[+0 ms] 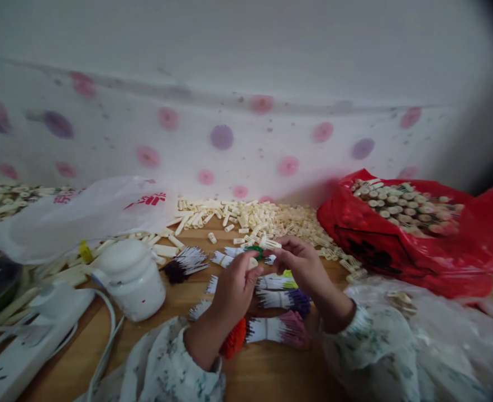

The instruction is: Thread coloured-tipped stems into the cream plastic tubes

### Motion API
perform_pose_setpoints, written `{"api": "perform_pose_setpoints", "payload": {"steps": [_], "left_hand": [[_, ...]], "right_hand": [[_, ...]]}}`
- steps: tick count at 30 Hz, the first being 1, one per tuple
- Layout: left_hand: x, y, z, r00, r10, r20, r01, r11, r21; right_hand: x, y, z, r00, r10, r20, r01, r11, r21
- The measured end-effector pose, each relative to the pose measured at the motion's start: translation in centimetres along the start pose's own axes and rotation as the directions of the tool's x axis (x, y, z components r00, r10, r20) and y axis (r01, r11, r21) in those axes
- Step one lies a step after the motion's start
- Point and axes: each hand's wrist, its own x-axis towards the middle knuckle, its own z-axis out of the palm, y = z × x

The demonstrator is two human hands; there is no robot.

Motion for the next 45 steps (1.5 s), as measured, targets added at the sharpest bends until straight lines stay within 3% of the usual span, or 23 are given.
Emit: {"api": "perform_pose_setpoints", "payload": {"steps": [2, 5, 7, 11, 16, 19, 24, 33, 41, 45], "left_hand": [[0.0, 0.1, 0.0, 1.000, -0.021, 0.001, 0.021, 0.999, 0.050], [0.2, -0.2, 0.3, 0.999, -0.038, 0.039, 0.036, 0.999, 0.036], [0.1, -0.3, 0.8, 0.996, -0.050, 0.069, 0.050, 0.999, -0.002], [-0.2, 0.1, 1.2, 0.983, -0.011, 0.185, 0.024, 0.997, -0.067], [-0.4, 0.8, 0.6, 0.954, 0.021, 0.298, -0.023, 1.000, 0.002], [-0.3, 0.6, 0.4, 0.960, 0.038, 0.277, -0.060, 0.996, 0.072], [-0.1, 0.2, 0.7, 0.962, 0.072, 0.262, -0.131, 0.968, 0.215], [-0.3, 0.3, 0.4, 0.954, 0.150, 0.258, -0.243, 0.892, 0.380], [-0.1, 0.9, 0.0, 0.945, 0.100, 0.312, -0.269, 0.781, 0.563], [0.0, 1.0, 0.0, 0.948, 0.050, 0.315, -0.214, 0.832, 0.511]], "right_hand": [[-0.7, 0.7, -0.6, 0.987, -0.109, -0.114, 0.085, 0.976, -0.200], [-1.7, 1.1, -0.8, 0.951, -0.308, -0.019, 0.256, 0.819, -0.513], [-2.4, 1.1, -0.4, 0.914, -0.398, 0.072, 0.374, 0.764, -0.526], [-3.2, 1.0, 0.1, 0.896, -0.434, 0.097, 0.439, 0.826, -0.353], [-2.9, 1.0, -1.7, 0.855, -0.509, 0.103, 0.495, 0.739, -0.456], [-2.7, 1.0, -2.4, 0.866, -0.461, 0.195, 0.496, 0.735, -0.462], [-2.8, 1.4, -2.1, 0.918, -0.384, 0.102, 0.382, 0.781, -0.495], [-2.8, 1.3, -2.5, 0.937, -0.315, 0.148, 0.348, 0.818, -0.458], [-3.1, 1.8, -2.3, 0.990, -0.025, 0.138, 0.094, 0.849, -0.519], [-3.0, 2.0, -2.5, 0.982, -0.103, 0.158, 0.169, 0.854, -0.491]]}}
